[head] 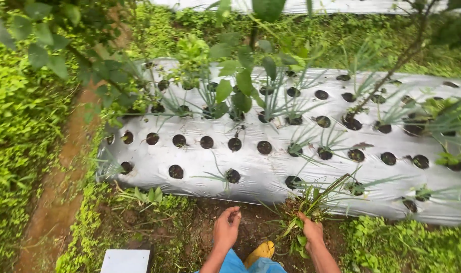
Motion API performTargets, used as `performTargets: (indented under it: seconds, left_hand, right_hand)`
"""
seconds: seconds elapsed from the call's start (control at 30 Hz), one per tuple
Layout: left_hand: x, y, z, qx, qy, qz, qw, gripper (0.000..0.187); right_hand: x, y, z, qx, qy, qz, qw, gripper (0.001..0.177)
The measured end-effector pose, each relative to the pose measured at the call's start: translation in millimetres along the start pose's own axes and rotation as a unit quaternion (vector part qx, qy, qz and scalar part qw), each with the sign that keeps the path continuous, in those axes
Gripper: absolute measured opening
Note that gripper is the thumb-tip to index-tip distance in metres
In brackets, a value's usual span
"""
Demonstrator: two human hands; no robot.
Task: The person removes weeds by hand from the soil beside a plastic-covered crop bed. They also use a hoe to loosen the soil and uproot weeds before gathering the removed plants.
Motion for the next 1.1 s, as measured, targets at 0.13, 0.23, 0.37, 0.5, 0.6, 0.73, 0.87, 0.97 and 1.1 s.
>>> performTargets:
  seconds: [0.13,0.23,0.37,0.5,0.6,0.73,0.87,0.97,1.1]
  left_hand:
    - [16.3,-1.2,-23.9,-0.058,-0.006,0.036,0.998,0.029]
    - [27.1,-7.1,-44.9,-0.09,-0.007,0.032,0.995,0.028]
    - [39.3,-21.4,-64.8,-0.099,-0.036,0.025,0.994,0.031]
    - [39.3,-39.1,-85.8,-0.14,-0.016,-0.013,0.99,0.031]
    - [43.5,-51.0,-87.6,-0.156,-0.048,-0.001,0.987,0.03]
    - [50.0,-67.9,-85.2,-0.163,-0.083,-0.043,0.982,0.033]
    - [48.8,-87.6,-82.6,-0.192,-0.126,-0.08,0.97,0.032]
    - [57.8,-96.1,-76.2,-0.227,-0.143,-0.085,0.96,0.032]
    - [69.3,-101.5,-70.7,-0.286,-0.149,-0.074,0.944,0.029]
  right_hand:
    - [15.5,-18.4,43.6,0.021,-0.027,-0.011,0.999,0.076]
    - [23.7,-26.0,77.7,0.035,-0.047,-0.025,0.998,0.081]
    - [25.3,-41.2,117.7,0.055,-0.073,-0.021,0.996,0.073]
    - [26.9,-34.9,155.3,0.075,-0.137,-0.042,0.987,0.069]
    - [27.7,-36.5,174.4,0.086,-0.171,-0.038,0.981,0.069]
    - [31.1,-48.3,196.5,0.099,-0.229,-0.051,0.967,0.07]
    - [35.6,-62.0,213.2,0.115,-0.288,-0.074,0.948,0.086]
    - [25.3,-20.7,222.7,0.126,-0.326,-0.065,0.934,0.08]
    - [32.9,-64.1,245.3,0.156,-0.355,-0.079,0.918,0.079]
Point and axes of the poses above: each hand's wrist, its own y-axis towards the middle knuckle, its own z-axis out of the palm, x = y × z, the point moved 5 cm from there along y, towards the middle knuckle, and after that the axes turned 11 degrees about x, right-handed, at the moved point
